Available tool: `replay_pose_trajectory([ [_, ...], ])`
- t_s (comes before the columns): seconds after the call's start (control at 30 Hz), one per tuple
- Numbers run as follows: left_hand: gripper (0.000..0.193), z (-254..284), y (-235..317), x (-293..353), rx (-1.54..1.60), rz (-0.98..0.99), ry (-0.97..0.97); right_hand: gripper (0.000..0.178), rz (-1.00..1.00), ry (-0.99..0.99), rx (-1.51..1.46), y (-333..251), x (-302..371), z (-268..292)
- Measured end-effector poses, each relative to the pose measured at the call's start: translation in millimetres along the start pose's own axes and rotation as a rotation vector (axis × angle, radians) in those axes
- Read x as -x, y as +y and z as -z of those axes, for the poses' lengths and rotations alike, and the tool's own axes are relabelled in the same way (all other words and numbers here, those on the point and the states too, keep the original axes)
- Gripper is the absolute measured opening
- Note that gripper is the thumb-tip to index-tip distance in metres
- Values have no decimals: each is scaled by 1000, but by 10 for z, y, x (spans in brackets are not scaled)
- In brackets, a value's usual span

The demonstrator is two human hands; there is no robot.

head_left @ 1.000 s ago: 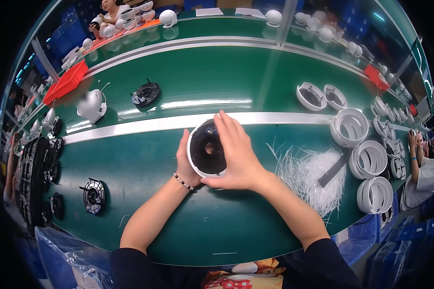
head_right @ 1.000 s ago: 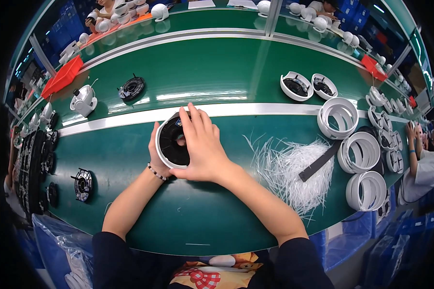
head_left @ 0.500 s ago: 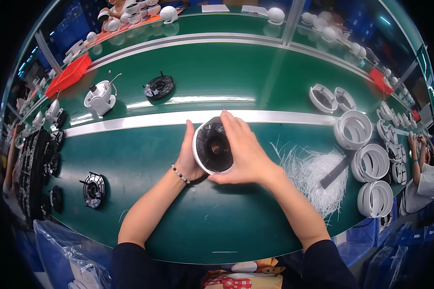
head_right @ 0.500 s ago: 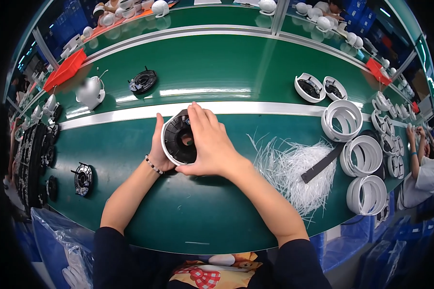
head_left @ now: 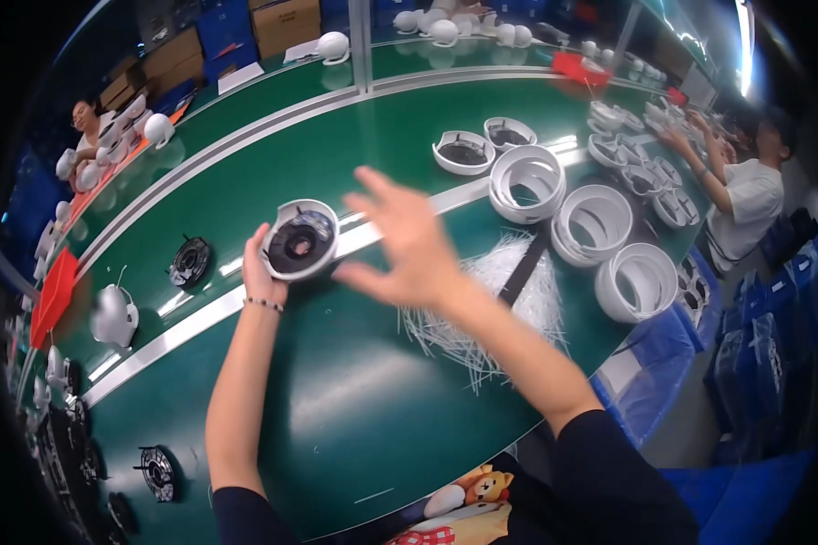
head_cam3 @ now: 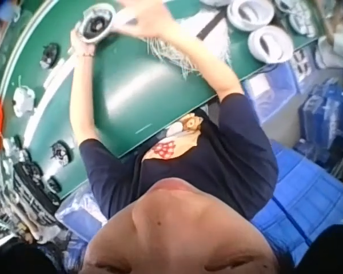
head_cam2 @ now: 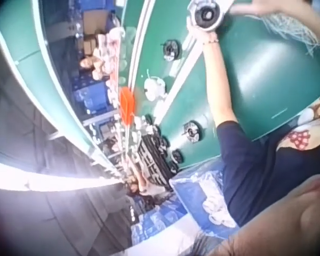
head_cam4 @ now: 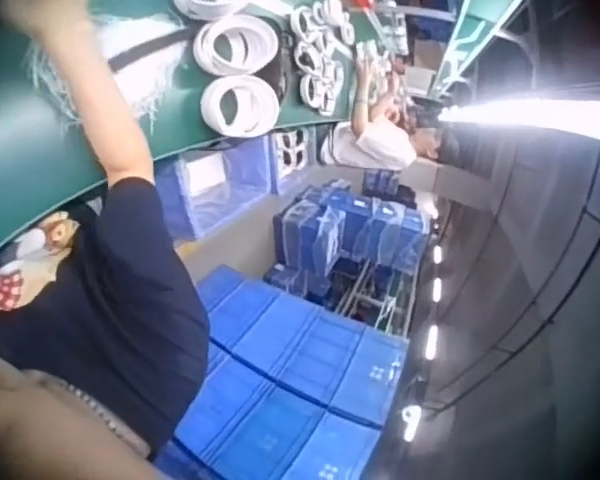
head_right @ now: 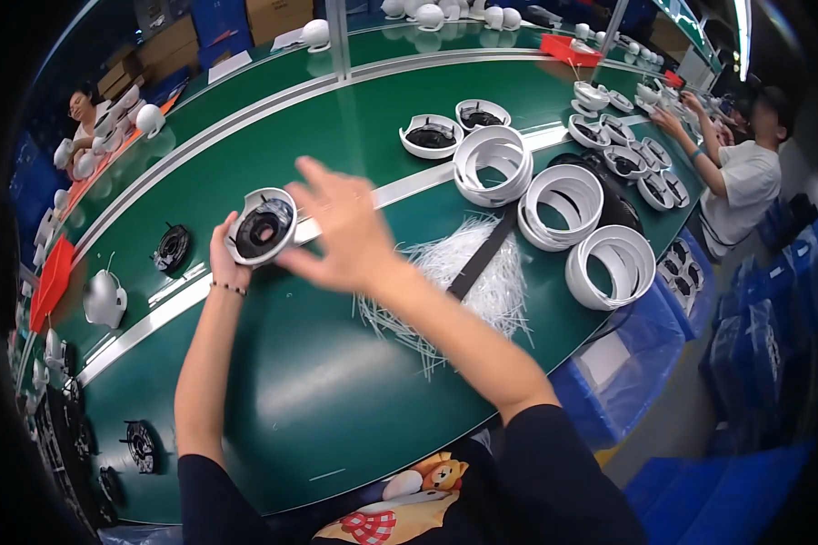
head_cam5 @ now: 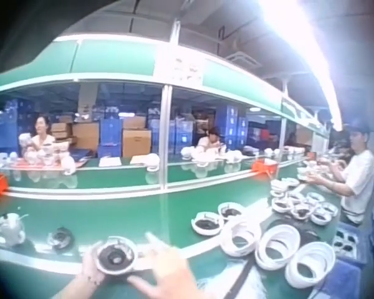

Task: Assembling circular electronic components by fitting black internal parts into white plastic housings on a factory production line.

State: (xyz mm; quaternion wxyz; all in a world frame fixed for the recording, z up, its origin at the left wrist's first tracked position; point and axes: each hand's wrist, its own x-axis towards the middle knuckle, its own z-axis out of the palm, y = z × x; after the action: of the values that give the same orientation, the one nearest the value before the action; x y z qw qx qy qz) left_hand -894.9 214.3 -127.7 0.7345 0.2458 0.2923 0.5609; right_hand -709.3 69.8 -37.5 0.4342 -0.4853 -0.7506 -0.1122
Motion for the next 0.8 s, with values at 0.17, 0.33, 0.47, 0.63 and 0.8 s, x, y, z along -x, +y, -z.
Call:
replay_pose_trajectory([
  [0.17, 24, 195, -34, -960, 7, -135, 146, 33, -260, 128, 635, 1046, -19, 1092],
  [0.33, 38, 133, -128, -1005, -686, -402, 424, 30, -619, -214, 1031, 1620, 108, 1562],
  [0.47, 24, 163, 574, -779, -1386, -869, 449, 17, -453, -216, 1147, 1839, 85, 1567],
  [0.63, 31, 637, 1328, -652, -1737, -568, 802, 22, -361, -360, 990, 1763, -22, 1400],
  [0.8, 36, 717, 1382, -629, -1715, -118, 770, 14, -630, -435, 1114, 2047, -74, 1407],
])
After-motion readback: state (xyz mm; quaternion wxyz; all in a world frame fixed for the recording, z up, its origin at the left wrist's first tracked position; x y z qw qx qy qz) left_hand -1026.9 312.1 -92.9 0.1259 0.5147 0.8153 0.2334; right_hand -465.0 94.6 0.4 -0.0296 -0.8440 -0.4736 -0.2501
